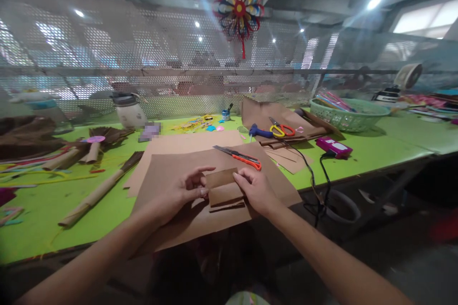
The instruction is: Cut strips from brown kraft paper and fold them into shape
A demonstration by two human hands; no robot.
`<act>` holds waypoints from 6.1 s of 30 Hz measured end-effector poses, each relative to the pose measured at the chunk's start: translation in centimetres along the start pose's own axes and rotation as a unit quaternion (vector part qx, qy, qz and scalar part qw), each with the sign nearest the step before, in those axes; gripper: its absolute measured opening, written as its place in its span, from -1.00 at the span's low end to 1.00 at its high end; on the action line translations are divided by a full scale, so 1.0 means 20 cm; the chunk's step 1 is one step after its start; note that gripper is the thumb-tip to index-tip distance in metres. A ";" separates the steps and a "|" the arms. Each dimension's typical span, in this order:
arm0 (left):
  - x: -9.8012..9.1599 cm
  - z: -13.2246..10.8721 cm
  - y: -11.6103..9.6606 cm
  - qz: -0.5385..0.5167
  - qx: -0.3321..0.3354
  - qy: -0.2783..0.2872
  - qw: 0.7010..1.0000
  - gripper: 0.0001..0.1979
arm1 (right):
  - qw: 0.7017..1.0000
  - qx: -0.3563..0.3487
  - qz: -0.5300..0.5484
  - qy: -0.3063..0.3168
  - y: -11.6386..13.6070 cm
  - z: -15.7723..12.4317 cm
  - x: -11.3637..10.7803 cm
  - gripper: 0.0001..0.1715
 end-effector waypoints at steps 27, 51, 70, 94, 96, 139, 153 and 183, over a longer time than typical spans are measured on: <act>-0.02 0.01 -0.05 0.370 0.065 -0.088 0.923 -0.58 | 0.984 0.018 0.168 -0.054 -0.04 0.00 -0.02 -0.61; 0.06 0.00 -0.04 0.567 0.103 0.003 0.817 -0.64 | 0.937 0.203 0.022 -0.282 -0.41 0.21 -0.69 -0.77; 0.06 0.01 -0.02 0.565 0.111 -0.002 0.818 -0.65 | 0.939 0.076 -0.310 -0.132 -0.34 0.14 -0.82 -0.75; 0.05 0.02 -0.02 0.558 0.109 -0.004 0.823 -0.65 | 0.756 0.006 -0.653 -0.032 -0.26 -0.10 -0.67 -0.53; 0.06 0.02 -0.02 0.556 0.108 -0.003 0.824 -0.65 | 0.748 0.008 -0.663 -0.033 -0.24 -0.08 -0.67 -0.46; -0.04 0.01 0.00 0.408 0.067 -0.100 0.905 -0.60 | 0.993 0.013 0.060 0.098 0.01 0.08 0.04 -0.41; -0.10 -0.01 -0.01 0.133 0.016 -0.138 0.981 -0.79 | 0.972 0.059 0.211 0.082 0.02 0.06 0.05 -0.41; -0.06 -0.03 -0.03 0.120 0.039 -0.067 0.990 -0.41 | 0.959 -0.145 -0.158 0.183 0.22 0.32 0.04 -0.68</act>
Point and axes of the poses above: each hand's wrist, its own z-axis towards the middle knuckle, its own x-axis out of the palm, y = z × x, the point moved 6 cm from there along z, towards the middle knuckle, and after that the axes turned 6 degrees about y, right-handed, at the moved point
